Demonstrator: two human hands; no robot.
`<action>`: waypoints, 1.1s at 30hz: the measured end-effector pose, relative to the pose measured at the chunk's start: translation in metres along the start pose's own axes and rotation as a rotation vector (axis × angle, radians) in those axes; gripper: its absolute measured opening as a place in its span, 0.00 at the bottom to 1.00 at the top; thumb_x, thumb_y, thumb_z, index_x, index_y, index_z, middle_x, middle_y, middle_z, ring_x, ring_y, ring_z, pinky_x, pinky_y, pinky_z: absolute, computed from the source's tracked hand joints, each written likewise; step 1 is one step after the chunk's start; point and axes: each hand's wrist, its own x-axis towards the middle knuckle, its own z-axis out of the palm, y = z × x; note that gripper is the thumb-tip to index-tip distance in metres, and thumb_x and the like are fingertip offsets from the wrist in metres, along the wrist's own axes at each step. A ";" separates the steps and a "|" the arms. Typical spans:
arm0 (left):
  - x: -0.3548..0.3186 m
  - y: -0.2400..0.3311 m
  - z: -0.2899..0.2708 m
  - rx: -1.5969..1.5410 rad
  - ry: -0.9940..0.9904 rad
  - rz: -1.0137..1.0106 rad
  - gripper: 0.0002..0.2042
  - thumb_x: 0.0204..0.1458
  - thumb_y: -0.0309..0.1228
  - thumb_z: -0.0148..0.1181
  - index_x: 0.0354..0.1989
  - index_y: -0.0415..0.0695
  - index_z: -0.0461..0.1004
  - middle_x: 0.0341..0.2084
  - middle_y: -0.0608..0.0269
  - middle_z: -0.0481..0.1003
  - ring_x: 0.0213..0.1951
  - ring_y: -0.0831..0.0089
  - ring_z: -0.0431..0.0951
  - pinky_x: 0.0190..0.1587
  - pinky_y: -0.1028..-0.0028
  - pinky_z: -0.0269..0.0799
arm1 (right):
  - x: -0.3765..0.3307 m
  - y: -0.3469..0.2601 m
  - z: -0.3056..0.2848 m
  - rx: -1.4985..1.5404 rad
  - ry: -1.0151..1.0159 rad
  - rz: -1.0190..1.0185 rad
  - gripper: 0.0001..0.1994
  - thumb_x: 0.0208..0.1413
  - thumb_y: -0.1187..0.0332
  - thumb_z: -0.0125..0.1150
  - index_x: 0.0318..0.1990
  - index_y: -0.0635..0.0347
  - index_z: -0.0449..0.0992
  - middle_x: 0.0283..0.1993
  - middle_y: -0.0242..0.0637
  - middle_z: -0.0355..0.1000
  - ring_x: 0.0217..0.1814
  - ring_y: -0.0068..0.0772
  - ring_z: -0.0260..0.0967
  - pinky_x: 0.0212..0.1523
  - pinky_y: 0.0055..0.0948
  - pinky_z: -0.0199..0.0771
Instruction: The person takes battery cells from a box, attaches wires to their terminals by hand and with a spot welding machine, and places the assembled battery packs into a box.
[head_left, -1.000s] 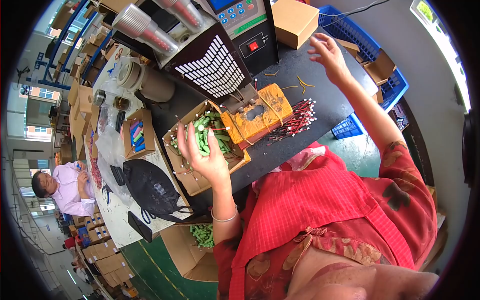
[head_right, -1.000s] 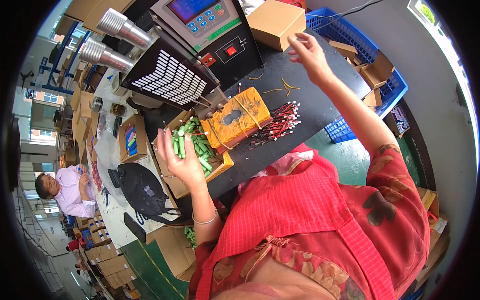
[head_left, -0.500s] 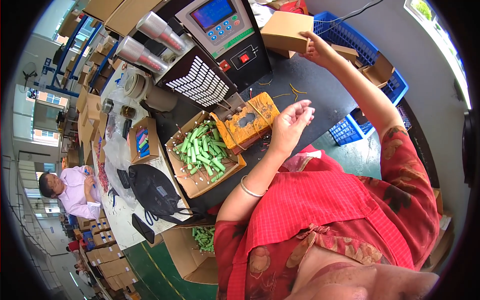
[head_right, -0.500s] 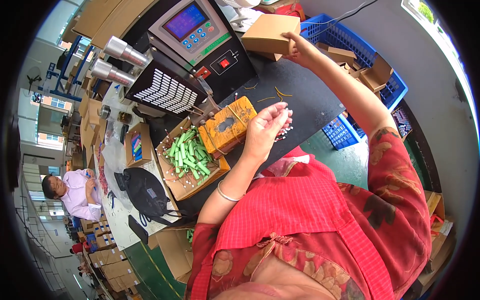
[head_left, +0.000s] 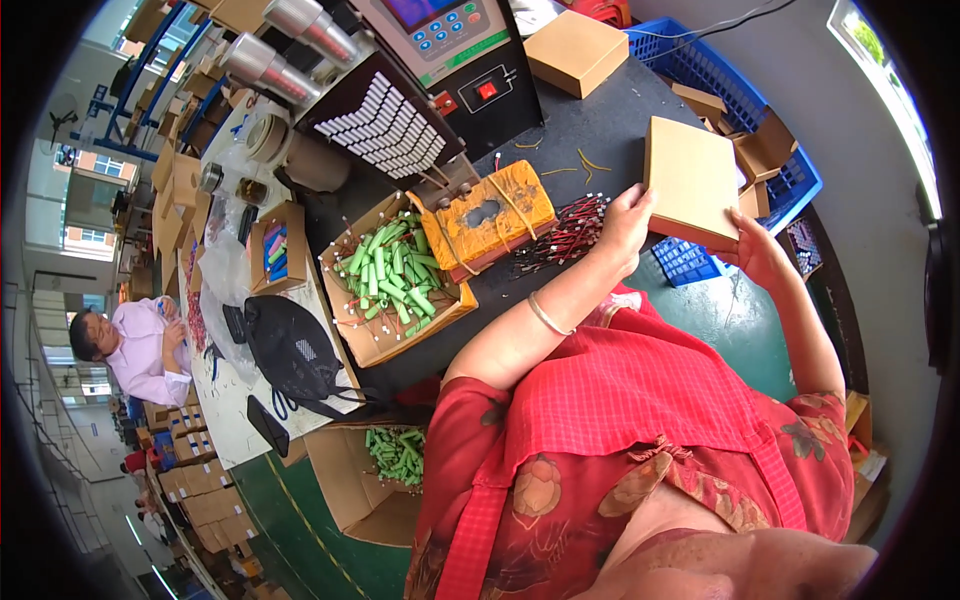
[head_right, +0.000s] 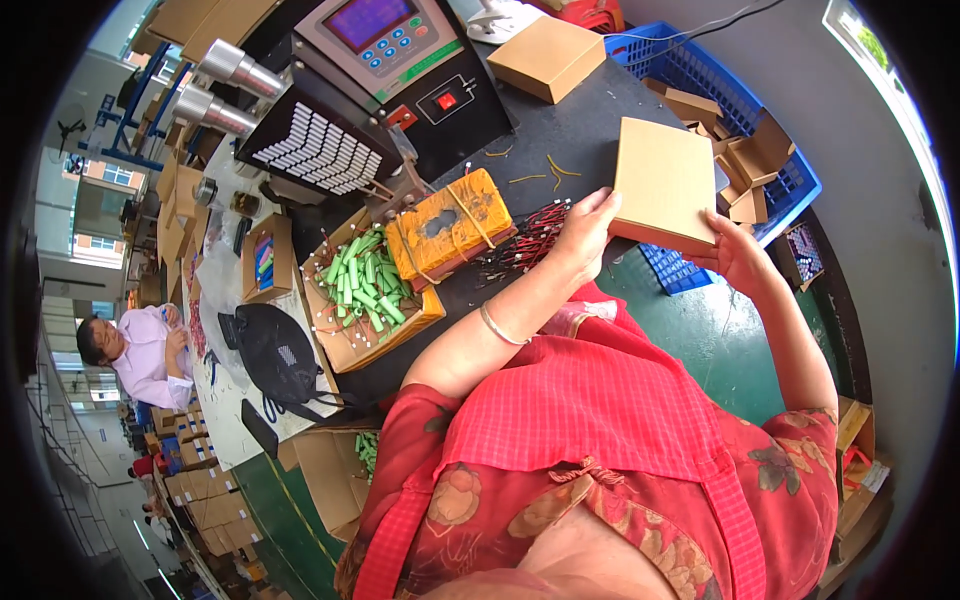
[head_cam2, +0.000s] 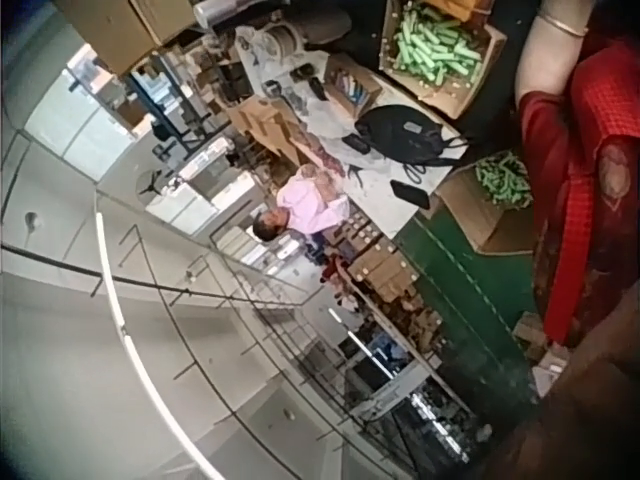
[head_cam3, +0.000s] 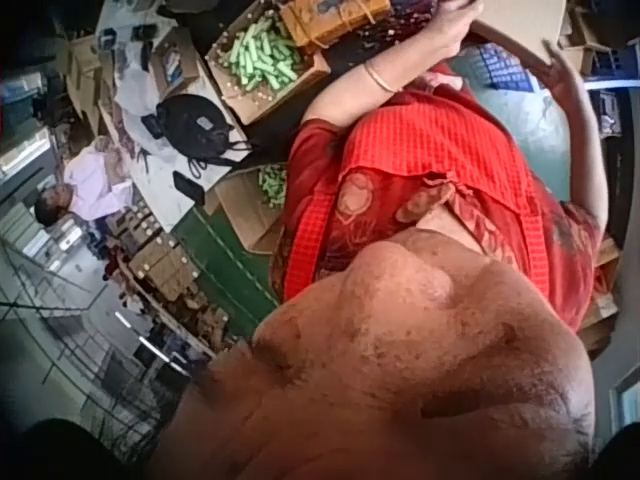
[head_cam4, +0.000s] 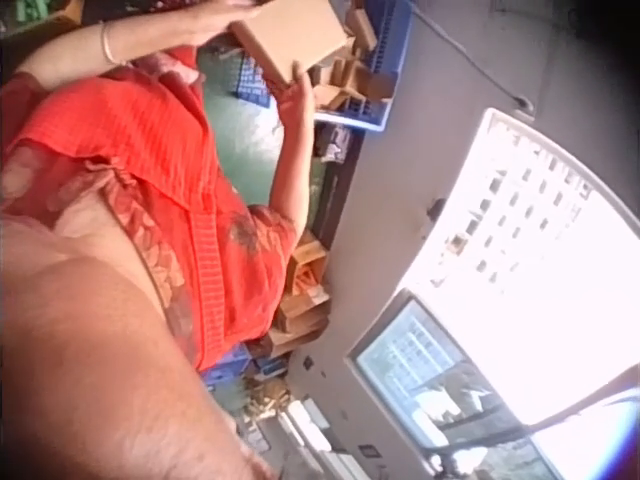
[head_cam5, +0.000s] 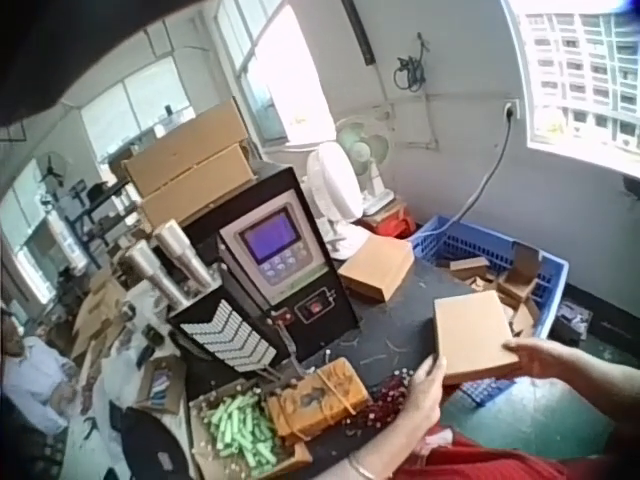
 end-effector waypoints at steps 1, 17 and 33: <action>0.003 0.005 0.000 0.111 -0.103 0.114 0.15 0.55 0.26 0.45 0.49 0.33 0.63 0.46 0.60 0.67 0.47 0.76 0.66 0.52 0.77 0.59 | 0.000 0.004 -0.005 0.075 -0.038 0.014 0.23 0.54 0.55 0.49 0.50 0.64 0.63 0.39 0.42 0.70 0.40 0.32 0.69 0.41 0.25 0.71; 0.060 0.020 -0.003 0.864 0.437 0.499 0.14 0.54 0.34 0.43 0.29 0.32 0.65 0.26 0.40 0.70 0.33 0.46 0.71 0.36 0.59 0.66 | 0.092 -0.057 -0.019 -1.443 0.331 -1.210 0.22 0.50 0.55 0.55 0.50 0.55 0.67 0.60 0.40 0.56 0.66 0.43 0.43 0.62 0.44 0.45; 0.152 0.017 0.034 1.497 0.491 0.697 0.11 0.48 0.30 0.46 0.37 0.46 0.74 0.58 0.51 0.53 0.61 0.56 0.48 0.60 0.60 0.45 | 0.109 -0.023 0.027 -1.607 0.736 -0.883 0.23 0.53 0.52 0.47 0.54 0.51 0.65 0.61 0.38 0.55 0.65 0.44 0.46 0.59 0.38 0.53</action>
